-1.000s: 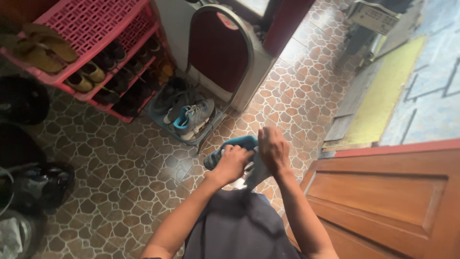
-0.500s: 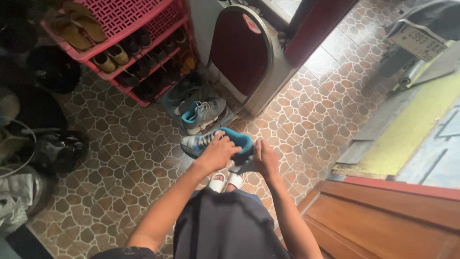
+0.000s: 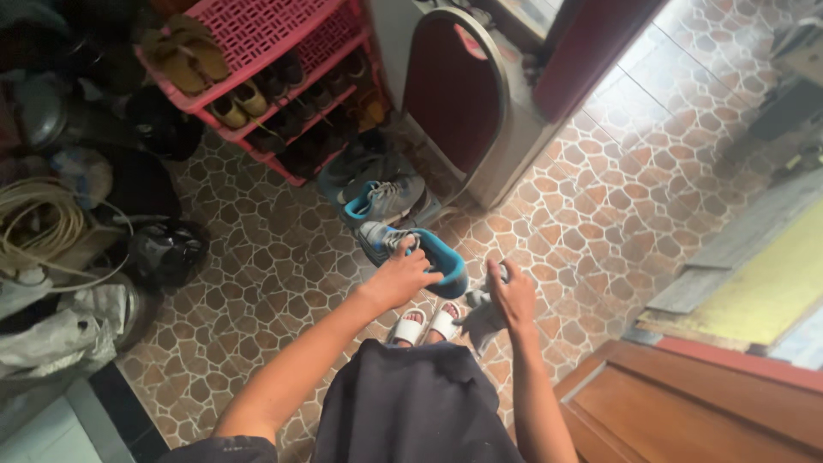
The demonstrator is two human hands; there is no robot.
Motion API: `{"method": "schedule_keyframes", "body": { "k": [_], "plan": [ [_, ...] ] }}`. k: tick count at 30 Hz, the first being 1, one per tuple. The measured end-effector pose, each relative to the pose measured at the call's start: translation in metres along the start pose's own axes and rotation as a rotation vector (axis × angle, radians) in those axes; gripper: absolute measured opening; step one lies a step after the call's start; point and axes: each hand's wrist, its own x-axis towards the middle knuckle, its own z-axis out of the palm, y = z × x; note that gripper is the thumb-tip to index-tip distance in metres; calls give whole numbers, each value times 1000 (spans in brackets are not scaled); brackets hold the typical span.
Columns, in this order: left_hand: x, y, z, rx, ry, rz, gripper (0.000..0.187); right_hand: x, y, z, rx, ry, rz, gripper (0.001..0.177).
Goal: The person wipes a pair of gray and blue sneakers with a cloth, cleaning the uppers, soles, and laces. The person places the cleaned shoes on a pink plastic shoe rack.
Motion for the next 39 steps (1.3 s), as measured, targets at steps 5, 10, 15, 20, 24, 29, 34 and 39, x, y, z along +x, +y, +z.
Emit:
{"method": "schedule_keyframes", "body": {
  "k": [5,10,15,20,24,29,34,39],
  "plan": [
    [16,16,41,-90,111,138,31,-9,-18,-24,-184,-180,63,68],
    [35,39,68,-80,142,224,29,-15,0,-34,-345,-310,224,62],
    [39,56,87,-15,84,281,26,-14,39,-38,-423,-556,351,70],
    [42,60,80,-114,9,254,23,-20,60,-10,-404,-557,381,62],
    [48,66,60,-254,242,175,46,-24,69,4,-371,-422,339,60],
    [27,69,54,-574,389,-336,45,-40,64,30,-217,-297,419,55],
    [11,53,76,-801,450,-917,74,-8,54,44,-116,-272,393,56],
    [-7,10,91,-810,670,-919,107,15,7,72,22,-271,258,58]
  ]
}}
